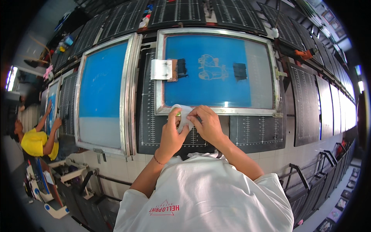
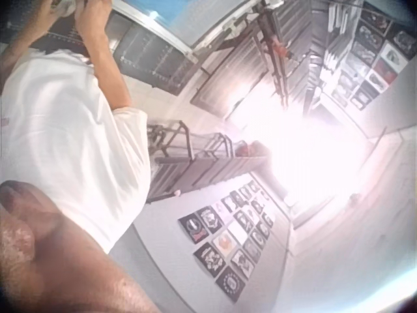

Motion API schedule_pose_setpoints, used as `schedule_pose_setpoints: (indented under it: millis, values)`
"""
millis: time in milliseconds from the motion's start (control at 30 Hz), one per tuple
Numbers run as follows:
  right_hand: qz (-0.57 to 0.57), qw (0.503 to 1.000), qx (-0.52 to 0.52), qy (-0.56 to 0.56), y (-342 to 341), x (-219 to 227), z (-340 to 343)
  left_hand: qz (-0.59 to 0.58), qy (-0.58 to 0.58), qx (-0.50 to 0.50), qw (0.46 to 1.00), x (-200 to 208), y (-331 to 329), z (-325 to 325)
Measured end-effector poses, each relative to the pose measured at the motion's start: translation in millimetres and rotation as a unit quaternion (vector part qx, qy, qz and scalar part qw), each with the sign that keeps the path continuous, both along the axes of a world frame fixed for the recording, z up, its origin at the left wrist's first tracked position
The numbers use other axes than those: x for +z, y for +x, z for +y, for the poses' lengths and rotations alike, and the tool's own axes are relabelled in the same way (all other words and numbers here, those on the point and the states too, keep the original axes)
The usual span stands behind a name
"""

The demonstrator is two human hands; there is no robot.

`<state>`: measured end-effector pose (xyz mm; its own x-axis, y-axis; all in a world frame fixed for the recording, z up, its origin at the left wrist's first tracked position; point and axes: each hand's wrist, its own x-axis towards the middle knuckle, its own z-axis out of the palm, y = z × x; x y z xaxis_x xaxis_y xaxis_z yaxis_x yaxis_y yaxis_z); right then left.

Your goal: The person applies tape to the edges of a printing frame, lifts the frame up toward a light, and moves a squeegee and tape roll between printing stations.

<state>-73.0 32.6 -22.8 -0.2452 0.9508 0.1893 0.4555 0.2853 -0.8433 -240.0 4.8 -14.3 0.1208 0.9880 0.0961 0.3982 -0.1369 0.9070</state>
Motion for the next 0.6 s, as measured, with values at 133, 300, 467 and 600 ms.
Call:
schedule_pose_setpoints:
  millis: [133,300,467,600]
  values:
    - [0.093,0.979,-0.137,-0.115,17.7,-3.5,12.5,-0.001,-0.044,-0.136,0.99,2.6,-0.4,15.9]
    - [0.055,0.942,-0.255,-0.21,86.8,-79.6,12.3,0.177,-0.126,-0.326,0.92,5.5,-41.0,60.8]
    - [-0.014,0.891,-0.437,-0.12,192.9,-127.9,4.6,0.428,-0.191,-0.295,0.833,23.7,-83.1,89.7]
    - [-0.079,0.851,-0.502,-0.134,227.9,-138.1,-2.9,0.469,-0.173,-0.226,0.836,7.1,-120.6,105.5]
